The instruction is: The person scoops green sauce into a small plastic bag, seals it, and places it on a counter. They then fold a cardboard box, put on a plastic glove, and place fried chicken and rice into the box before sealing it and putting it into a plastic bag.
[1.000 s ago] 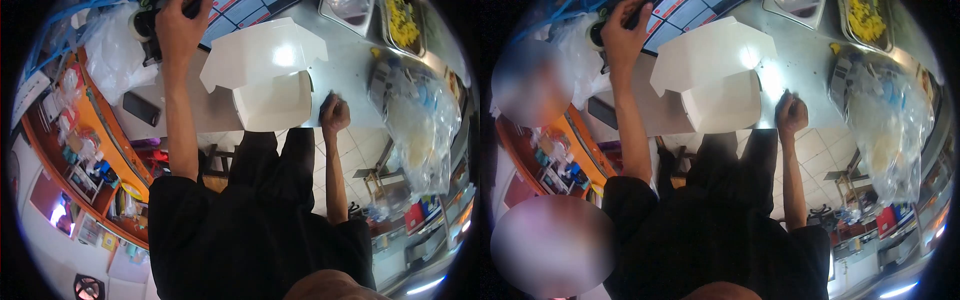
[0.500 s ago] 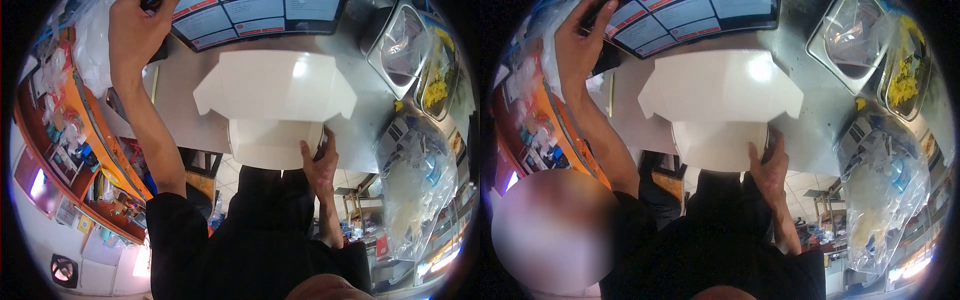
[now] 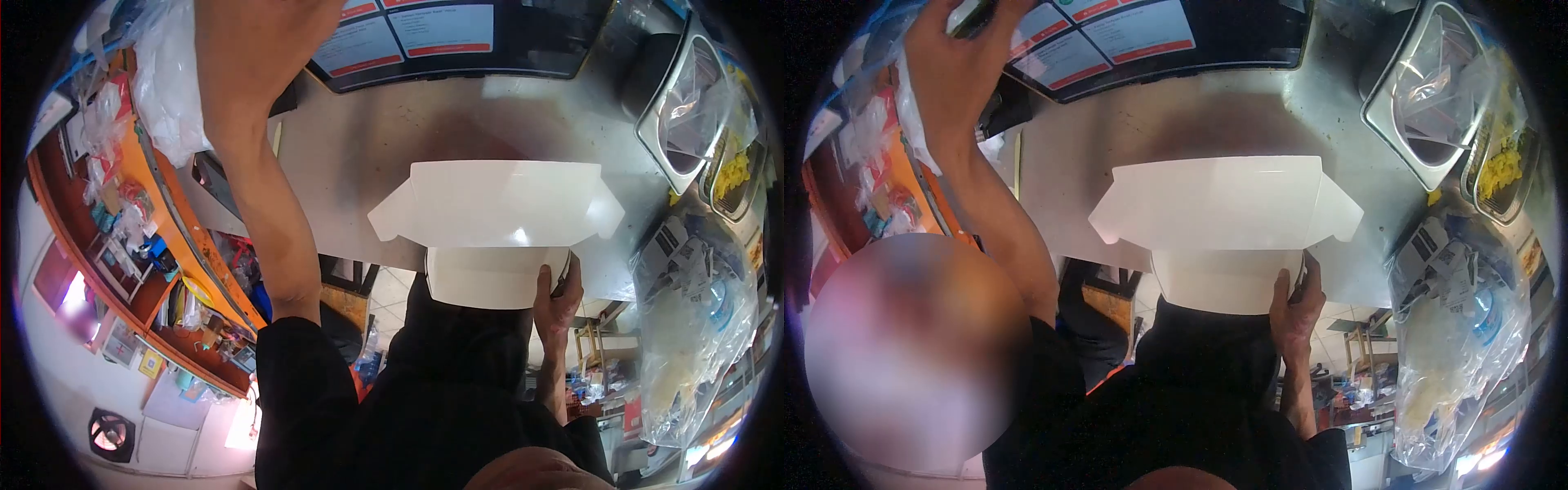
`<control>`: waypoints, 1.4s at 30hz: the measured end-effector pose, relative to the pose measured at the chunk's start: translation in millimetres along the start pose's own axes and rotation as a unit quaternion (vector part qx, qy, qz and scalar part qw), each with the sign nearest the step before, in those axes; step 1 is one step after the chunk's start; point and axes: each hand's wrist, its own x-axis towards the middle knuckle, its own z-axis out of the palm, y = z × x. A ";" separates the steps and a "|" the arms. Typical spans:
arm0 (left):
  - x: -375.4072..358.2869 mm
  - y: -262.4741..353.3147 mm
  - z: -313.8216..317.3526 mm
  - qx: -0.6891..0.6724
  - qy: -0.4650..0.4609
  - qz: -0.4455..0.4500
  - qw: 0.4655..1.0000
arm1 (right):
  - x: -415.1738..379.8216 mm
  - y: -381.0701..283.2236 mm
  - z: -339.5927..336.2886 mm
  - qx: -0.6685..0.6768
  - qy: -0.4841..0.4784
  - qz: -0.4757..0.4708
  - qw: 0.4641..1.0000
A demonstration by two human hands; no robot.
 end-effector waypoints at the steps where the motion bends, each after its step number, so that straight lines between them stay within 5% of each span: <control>1: -2.7 -1.9 -4.0 0.025 0.006 0.027 0.999 | 0.4 -2.2 -0.3 0.010 -0.002 0.012 1.000; 3: -12.5 -2.1 -15.6 0.154 0.054 0.030 0.986 | -0.7 -1.7 0.2 0.019 -0.007 0.028 0.999; 5: -31.2 -41.4 -32.8 0.105 0.171 0.157 0.967 | -0.9 0.3 -0.1 0.025 0.001 0.045 0.999; 10: -135.3 7.3 -8.6 -0.088 0.403 -0.160 0.897 | 2.5 -4.6 -2.5 0.040 0.017 0.053 0.998; 13: -233.2 46.5 37.5 -0.169 0.365 -0.301 0.865 | 4.6 2.7 -5.8 0.017 0.030 0.051 0.998; 15: -277.5 87.5 54.9 -0.167 0.260 -0.432 0.847 | 3.0 14.4 -5.0 0.033 0.065 0.032 0.997; 17: -296.8 106.0 61.0 -0.232 0.150 -0.448 0.850 | 4.1 17.7 -10.5 0.014 0.067 0.034 0.997; 26: -307.9 114.8 78.8 -0.244 0.022 -0.433 0.868 | 3.7 30.0 -9.9 -0.012 0.101 0.005 0.995; 28: -310.5 114.1 79.5 -0.232 0.016 -0.454 0.860 | 6.3 36.6 -11.2 0.003 0.107 -0.145 0.984; 29: -315.4 112.6 81.0 -0.232 0.034 -0.461 0.856 | 6.8 34.3 -9.1 0.004 0.110 -0.146 0.983; 32: -315.1 106.8 76.3 -0.209 0.033 -0.456 0.865 | 9.8 35.0 -7.3 0.296 0.173 -0.069 0.937; 34: -308.6 104.1 72.1 -0.187 0.013 -0.443 0.876 | 17.7 68.1 -24.1 -0.063 0.280 -0.059 0.956; 38: -287.1 99.3 66.7 -0.182 0.028 -0.407 0.894 | 34.5 86.1 -0.6 -0.005 0.295 -0.143 0.945; 42: -276.6 94.5 66.0 -0.219 0.029 -0.389 0.894 | 36.8 60.8 17.7 0.045 0.357 -0.074 0.930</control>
